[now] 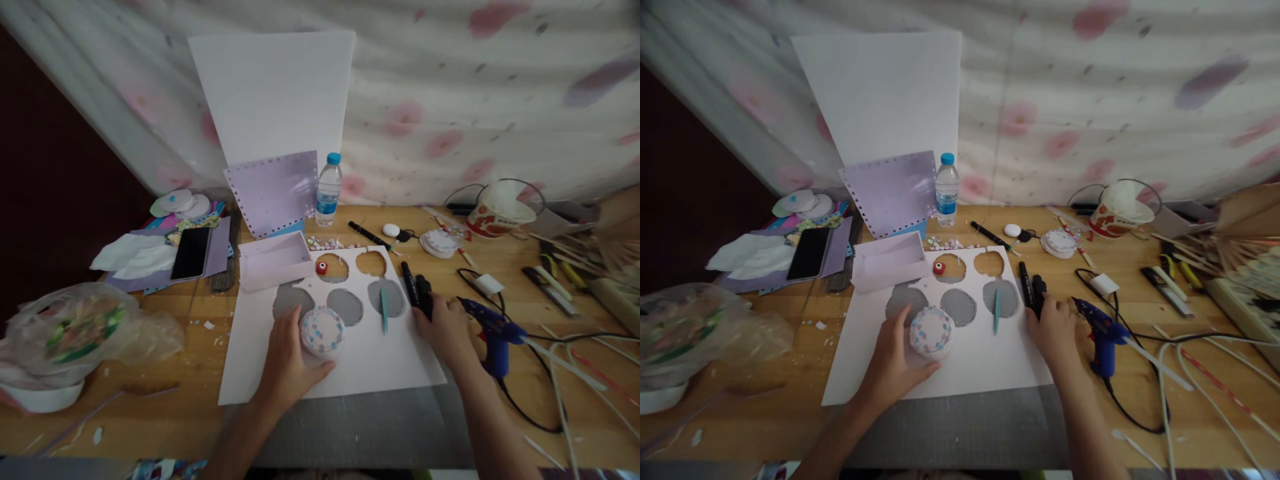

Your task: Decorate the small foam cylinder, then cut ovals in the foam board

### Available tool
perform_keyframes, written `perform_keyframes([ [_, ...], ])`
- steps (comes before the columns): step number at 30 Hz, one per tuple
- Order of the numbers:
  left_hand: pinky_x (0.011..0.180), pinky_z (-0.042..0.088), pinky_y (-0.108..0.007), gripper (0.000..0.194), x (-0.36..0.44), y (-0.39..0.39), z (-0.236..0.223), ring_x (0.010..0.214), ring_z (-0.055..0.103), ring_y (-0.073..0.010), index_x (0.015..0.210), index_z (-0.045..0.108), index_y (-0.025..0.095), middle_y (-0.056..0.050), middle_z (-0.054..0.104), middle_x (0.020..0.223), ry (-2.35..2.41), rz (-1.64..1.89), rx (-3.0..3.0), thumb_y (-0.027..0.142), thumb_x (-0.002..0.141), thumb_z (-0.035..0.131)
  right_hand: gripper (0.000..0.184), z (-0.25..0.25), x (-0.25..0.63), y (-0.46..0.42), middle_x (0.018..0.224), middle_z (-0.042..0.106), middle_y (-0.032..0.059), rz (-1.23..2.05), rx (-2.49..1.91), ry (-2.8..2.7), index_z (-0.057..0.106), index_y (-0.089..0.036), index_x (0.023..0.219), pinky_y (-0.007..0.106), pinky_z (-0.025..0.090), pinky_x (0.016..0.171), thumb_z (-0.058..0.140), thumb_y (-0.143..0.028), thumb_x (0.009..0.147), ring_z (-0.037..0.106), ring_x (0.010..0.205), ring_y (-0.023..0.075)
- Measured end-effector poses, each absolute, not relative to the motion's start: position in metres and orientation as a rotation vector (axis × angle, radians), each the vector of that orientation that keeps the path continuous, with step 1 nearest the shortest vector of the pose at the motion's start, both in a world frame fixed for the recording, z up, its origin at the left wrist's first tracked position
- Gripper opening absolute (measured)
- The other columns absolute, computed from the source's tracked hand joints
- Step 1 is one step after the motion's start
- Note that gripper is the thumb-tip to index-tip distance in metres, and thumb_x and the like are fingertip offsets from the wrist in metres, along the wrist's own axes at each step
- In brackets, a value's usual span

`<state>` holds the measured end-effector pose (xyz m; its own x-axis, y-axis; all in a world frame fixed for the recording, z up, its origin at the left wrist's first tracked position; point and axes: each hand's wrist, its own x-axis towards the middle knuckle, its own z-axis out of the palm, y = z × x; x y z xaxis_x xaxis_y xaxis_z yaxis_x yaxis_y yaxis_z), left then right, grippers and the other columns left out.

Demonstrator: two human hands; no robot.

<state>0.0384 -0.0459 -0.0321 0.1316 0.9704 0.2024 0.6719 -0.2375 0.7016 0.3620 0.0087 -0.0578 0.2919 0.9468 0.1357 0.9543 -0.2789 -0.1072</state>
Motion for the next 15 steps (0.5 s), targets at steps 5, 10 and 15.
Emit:
perform_keyframes([
  [5, 0.105, 0.036, -0.052, 0.094, 0.044, -0.036, -0.035, 0.124, 0.047, -0.035, 0.138, 0.033, 0.018, -0.017, 0.05, 0.134, 1.515, 0.875, 1.829, 0.033, 0.06, 0.082, 0.051, -0.054, 0.374, 0.005, 0.106, 0.058, 0.0203, 0.113, -2.332, -1.806, 0.052, -0.009, 0.124, 0.043, 0.045, 0.083, 0.058, -0.032, 0.079, 0.058, 0.1, 0.0336],
  [10, 0.108, 0.037, -0.048, 0.092, 0.03, -0.042, -0.03, 0.131, 0.042, -0.0326, 0.136, 0.033, 0.022, -0.016, 0.043, 0.141, 1.302, 1.034, 1.314, 0.036, 0.06, 0.083, 0.05, -0.046, 0.374, 0.004, 0.109, 0.059, 0.0197, 0.195, -2.369, -1.763, 0.054, -0.011, 0.119, 0.039, 0.048, 0.078, 0.063, -0.036, 0.076, 0.06, 0.103, 0.0328],
  [15, 0.111, 0.035, -0.047, 0.085, 0.021, -0.046, -0.021, 0.132, 0.042, -0.0331, 0.13, 0.042, 0.022, -0.014, 0.049, 0.139, 1.115, 1.166, 1.082, 0.032, 0.057, 0.084, 0.061, -0.039, 0.377, 0.008, 0.089, 0.066, 0.0126, 0.408, -2.361, -1.676, 0.054, -0.011, 0.119, 0.037, 0.05, 0.072, 0.069, -0.041, 0.069, 0.065, 0.086, 0.0295],
])
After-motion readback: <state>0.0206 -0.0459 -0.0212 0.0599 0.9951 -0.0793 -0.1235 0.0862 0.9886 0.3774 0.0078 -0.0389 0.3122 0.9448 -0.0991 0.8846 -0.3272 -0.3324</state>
